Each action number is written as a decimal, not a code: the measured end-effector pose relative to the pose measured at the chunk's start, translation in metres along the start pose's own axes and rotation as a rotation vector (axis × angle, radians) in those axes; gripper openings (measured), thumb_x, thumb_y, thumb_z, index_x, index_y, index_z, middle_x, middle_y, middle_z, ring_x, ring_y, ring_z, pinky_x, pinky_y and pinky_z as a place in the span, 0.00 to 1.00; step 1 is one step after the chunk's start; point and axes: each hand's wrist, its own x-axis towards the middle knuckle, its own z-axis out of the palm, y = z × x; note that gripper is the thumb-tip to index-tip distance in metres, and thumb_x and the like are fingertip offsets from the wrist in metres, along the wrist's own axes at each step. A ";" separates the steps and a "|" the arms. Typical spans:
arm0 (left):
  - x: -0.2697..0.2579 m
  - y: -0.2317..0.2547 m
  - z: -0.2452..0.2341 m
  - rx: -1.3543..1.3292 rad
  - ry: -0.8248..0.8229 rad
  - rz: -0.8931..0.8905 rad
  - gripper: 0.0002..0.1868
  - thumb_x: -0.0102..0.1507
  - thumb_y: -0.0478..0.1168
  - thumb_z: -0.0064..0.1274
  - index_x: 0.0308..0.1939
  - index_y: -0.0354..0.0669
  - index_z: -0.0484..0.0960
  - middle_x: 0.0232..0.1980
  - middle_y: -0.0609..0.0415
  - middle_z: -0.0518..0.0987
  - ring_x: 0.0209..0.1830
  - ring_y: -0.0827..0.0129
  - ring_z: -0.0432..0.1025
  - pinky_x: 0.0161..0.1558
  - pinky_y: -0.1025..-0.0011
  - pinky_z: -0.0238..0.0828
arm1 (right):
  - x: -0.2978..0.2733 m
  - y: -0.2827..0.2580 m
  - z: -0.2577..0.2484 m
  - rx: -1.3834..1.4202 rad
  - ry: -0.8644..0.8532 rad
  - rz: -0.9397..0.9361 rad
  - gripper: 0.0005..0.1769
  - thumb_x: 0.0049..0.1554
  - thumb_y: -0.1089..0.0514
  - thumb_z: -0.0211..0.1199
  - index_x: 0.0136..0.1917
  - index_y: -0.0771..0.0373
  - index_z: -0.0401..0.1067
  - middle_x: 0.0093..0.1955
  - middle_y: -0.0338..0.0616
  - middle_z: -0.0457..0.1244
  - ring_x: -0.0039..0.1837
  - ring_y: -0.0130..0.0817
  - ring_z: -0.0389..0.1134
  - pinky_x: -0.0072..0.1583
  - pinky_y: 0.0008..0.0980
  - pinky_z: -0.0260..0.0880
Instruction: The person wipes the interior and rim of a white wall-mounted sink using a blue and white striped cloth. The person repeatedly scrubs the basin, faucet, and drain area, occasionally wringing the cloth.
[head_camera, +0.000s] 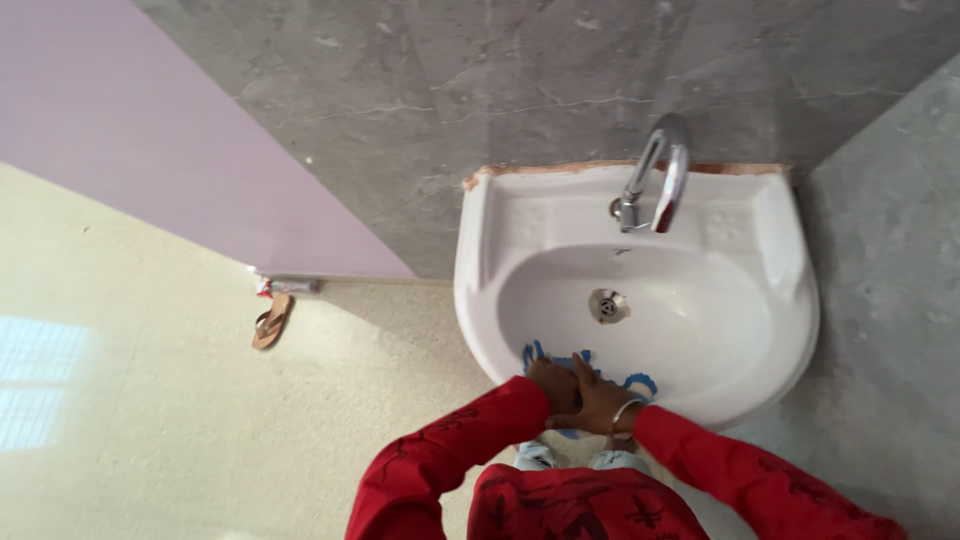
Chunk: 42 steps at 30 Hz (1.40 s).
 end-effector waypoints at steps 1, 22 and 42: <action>-0.012 -0.010 -0.004 0.035 0.019 -0.009 0.27 0.59 0.62 0.51 0.49 0.46 0.86 0.50 0.47 0.84 0.50 0.55 0.77 0.65 0.55 0.64 | 0.004 -0.014 0.006 -0.022 0.090 -0.052 0.80 0.46 0.21 0.69 0.82 0.66 0.21 0.78 0.65 0.50 0.75 0.56 0.61 0.72 0.42 0.66; -0.017 -0.248 -0.091 0.379 0.425 -0.222 0.61 0.55 0.75 0.47 0.80 0.41 0.47 0.84 0.37 0.40 0.83 0.44 0.39 0.78 0.57 0.38 | 0.169 -0.157 -0.070 -0.006 1.076 -0.441 0.74 0.41 0.38 0.79 0.81 0.67 0.33 0.84 0.60 0.39 0.85 0.59 0.37 0.80 0.57 0.39; 0.095 -0.164 -0.119 0.127 0.718 -0.451 0.60 0.58 0.72 0.48 0.79 0.39 0.40 0.80 0.23 0.40 0.81 0.31 0.35 0.78 0.33 0.36 | 0.145 -0.042 -0.181 -0.534 1.068 -0.427 0.50 0.50 0.35 0.65 0.78 0.62 0.57 0.80 0.48 0.52 0.82 0.42 0.48 0.80 0.44 0.43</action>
